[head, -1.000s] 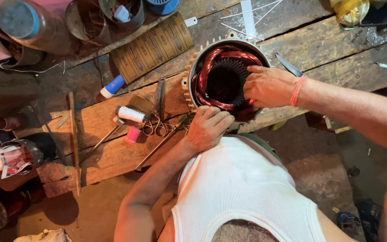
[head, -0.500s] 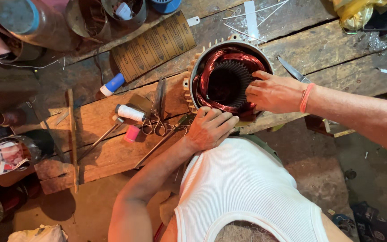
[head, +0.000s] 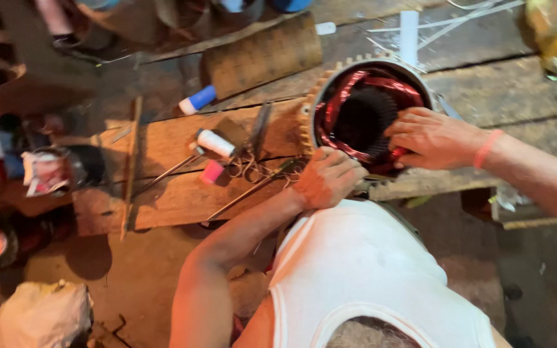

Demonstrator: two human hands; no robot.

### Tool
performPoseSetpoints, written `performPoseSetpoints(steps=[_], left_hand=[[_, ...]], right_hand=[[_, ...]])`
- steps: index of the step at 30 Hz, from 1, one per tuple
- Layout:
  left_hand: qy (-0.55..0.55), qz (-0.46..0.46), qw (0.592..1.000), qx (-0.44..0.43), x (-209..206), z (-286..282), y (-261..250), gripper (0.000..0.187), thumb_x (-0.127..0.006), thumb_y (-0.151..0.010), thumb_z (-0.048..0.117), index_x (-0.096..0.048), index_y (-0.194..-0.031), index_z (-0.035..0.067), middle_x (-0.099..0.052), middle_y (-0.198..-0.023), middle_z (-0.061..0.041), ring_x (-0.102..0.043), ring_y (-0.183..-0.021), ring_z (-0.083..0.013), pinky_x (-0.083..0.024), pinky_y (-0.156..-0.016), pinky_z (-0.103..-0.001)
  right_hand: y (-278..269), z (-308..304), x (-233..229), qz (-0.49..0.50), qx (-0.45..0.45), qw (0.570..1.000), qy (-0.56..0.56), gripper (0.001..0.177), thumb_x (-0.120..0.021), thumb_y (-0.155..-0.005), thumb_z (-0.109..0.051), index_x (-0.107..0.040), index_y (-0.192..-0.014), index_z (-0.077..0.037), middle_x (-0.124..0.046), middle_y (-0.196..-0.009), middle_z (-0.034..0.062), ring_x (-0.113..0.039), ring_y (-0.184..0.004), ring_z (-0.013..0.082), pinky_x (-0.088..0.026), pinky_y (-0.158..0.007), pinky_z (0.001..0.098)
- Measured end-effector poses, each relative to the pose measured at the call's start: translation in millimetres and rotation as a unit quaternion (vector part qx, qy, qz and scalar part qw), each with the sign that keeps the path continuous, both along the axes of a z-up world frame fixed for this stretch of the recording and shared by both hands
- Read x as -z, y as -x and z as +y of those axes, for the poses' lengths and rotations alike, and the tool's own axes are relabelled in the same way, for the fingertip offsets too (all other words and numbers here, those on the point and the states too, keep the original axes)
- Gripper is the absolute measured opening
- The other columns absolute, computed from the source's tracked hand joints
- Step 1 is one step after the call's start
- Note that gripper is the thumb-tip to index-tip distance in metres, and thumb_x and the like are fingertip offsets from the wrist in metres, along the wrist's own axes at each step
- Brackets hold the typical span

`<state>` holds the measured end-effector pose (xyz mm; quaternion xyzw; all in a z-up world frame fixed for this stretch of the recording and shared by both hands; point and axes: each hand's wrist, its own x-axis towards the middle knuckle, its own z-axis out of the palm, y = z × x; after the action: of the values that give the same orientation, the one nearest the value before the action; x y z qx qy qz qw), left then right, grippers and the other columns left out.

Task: The person winds copper wire into the slots of a motor stator, using a screwdriver to press the wire down and cardboard pieces to separate and protect the windings. The person repeatedly adjusts the wire and inserts cardboard spacers while working at a cluttered workbench.

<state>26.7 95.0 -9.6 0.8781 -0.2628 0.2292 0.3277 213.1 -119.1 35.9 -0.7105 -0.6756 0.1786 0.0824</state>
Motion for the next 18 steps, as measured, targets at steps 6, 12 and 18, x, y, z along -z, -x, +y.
performPoseSetpoints(steps=[6,12,18], left_hand=[[-0.024,0.002,1.000,0.003,1,2,2,0.034,-0.071,-0.087,0.016,-0.069,-0.121,0.011,-0.067,-0.105,0.001,-0.060,-0.100,-0.0178,-0.042,-0.092,-0.040],[-0.013,0.017,1.000,0.017,-2,4,0,0.031,-0.070,-0.086,0.013,-0.066,-0.117,0.012,-0.068,-0.112,0.000,-0.061,-0.102,-0.0180,-0.042,-0.093,-0.040],[0.010,0.030,0.999,0.011,-2,1,1,0.030,-0.072,-0.086,0.012,-0.066,-0.116,0.013,-0.070,-0.113,0.000,-0.061,-0.102,-0.0181,-0.042,-0.093,-0.038]], right_hand=[[13,16,8,-0.023,0.087,0.989,0.119,0.053,-0.042,-0.099,-0.049,-0.074,-0.094,-0.007,-0.070,-0.112,0.0071,-0.061,-0.108,0.0272,-0.042,-0.102,0.0425],[11,20,8,0.022,0.116,0.990,0.077,0.054,-0.043,-0.101,-0.051,-0.072,-0.092,-0.006,-0.070,-0.098,0.0090,-0.062,-0.096,0.0299,-0.043,-0.095,0.0433],[19,19,13,0.002,0.175,0.983,0.054,0.053,-0.042,-0.104,-0.048,-0.070,-0.089,-0.006,-0.069,-0.095,0.0083,-0.062,-0.093,0.0291,-0.044,-0.096,0.0420]])
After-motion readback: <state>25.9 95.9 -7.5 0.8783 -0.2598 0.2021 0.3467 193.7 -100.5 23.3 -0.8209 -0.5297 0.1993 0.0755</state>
